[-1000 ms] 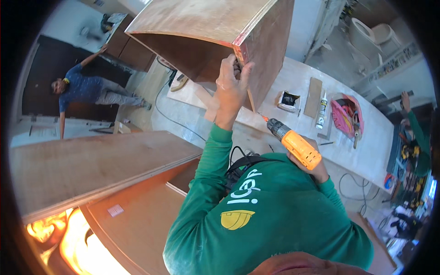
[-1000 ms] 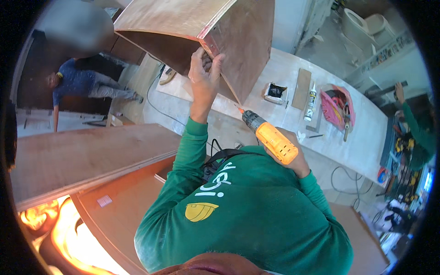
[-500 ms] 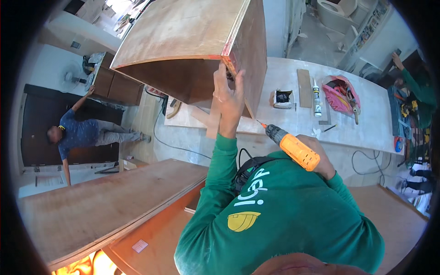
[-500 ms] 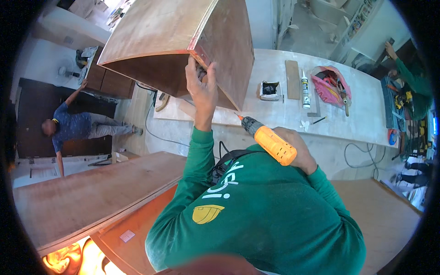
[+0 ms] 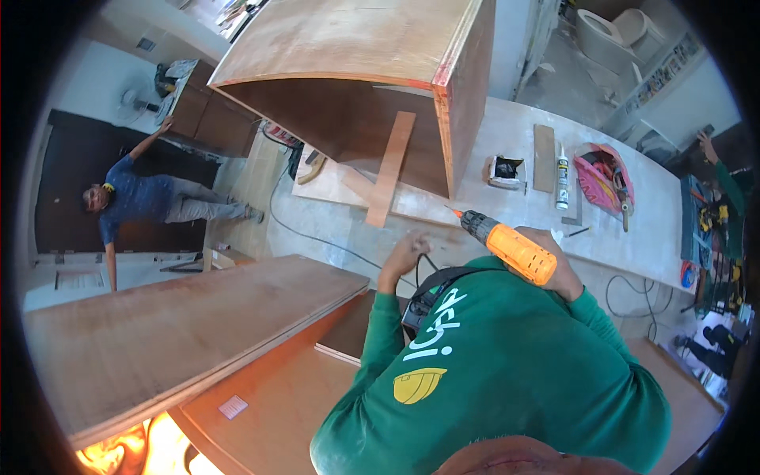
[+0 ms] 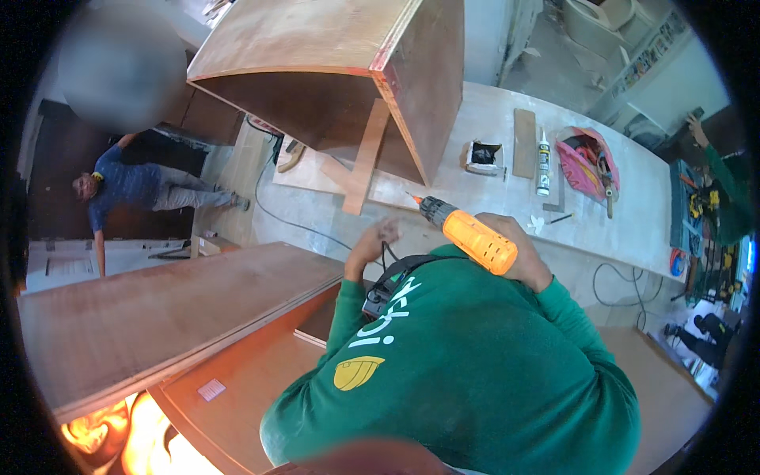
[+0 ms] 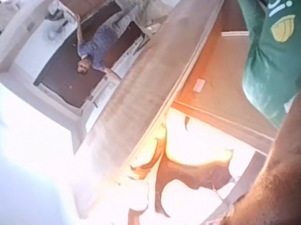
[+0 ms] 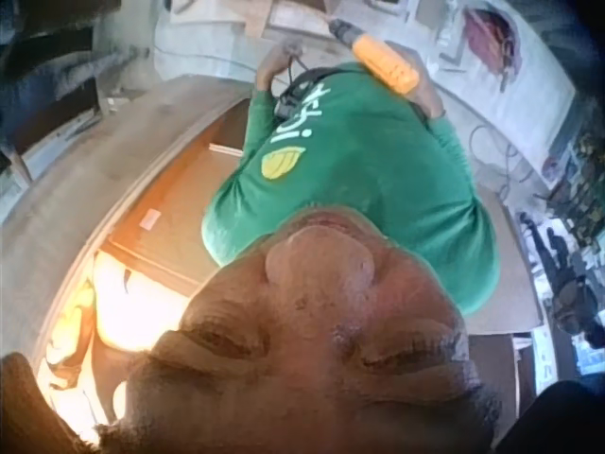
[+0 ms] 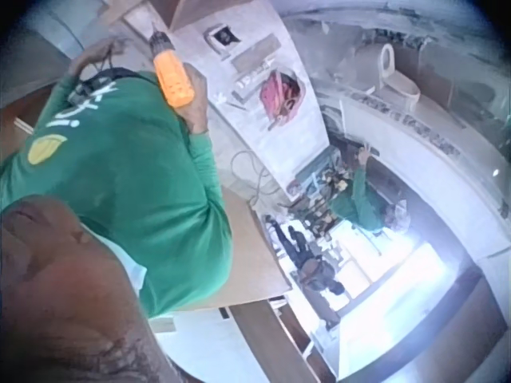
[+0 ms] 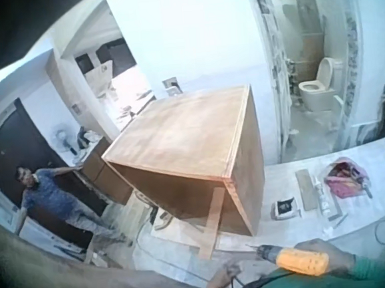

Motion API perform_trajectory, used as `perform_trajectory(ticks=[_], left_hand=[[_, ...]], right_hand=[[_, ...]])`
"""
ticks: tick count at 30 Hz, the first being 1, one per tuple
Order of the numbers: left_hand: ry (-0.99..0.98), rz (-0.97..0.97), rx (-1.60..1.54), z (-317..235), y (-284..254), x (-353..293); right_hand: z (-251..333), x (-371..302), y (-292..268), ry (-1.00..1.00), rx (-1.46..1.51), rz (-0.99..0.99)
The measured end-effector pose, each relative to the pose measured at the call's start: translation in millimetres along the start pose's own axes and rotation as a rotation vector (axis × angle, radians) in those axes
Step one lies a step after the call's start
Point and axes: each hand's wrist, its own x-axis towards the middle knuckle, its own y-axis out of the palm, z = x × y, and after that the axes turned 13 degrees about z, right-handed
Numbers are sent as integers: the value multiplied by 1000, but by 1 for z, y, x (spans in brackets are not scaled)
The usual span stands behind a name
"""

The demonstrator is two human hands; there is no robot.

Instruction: The person fits wooden panels together to form a cabinet frame, uses a saw to trim a piece of wood, and secures the wooden panels with a drill and screws.

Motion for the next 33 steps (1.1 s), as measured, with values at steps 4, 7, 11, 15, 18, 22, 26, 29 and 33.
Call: perform_trajectory(ticks=[4,7,11,15,18,22,26,29,33], left_hand=[[-81,34,-62,0,40,-32],[-64,-12,-77,-1,43,-36],[-127,-167,177,-5,21,-17],[-238,-320,6,-29,1,-8],[-254,-407,10,6,1,3],[-304,-667,240,62,-25,43],[-325,-611,-1339,71,-53,143],[68,-1028,3,199,-24,196],[133,-1280,-2113,225,-69,276]], right_hand=[[-3,4,0,-27,-62,-37],[-6,7,-2,-52,-17,-41],[-13,8,-16,-27,-56,29],[-22,0,-22,57,-83,73],[-30,-16,-30,45,-108,9],[-50,-63,-31,110,-304,-109],[-49,-119,-21,619,-88,-194],[-33,-112,-15,707,122,-291],[-5,-120,8,866,389,-450]])
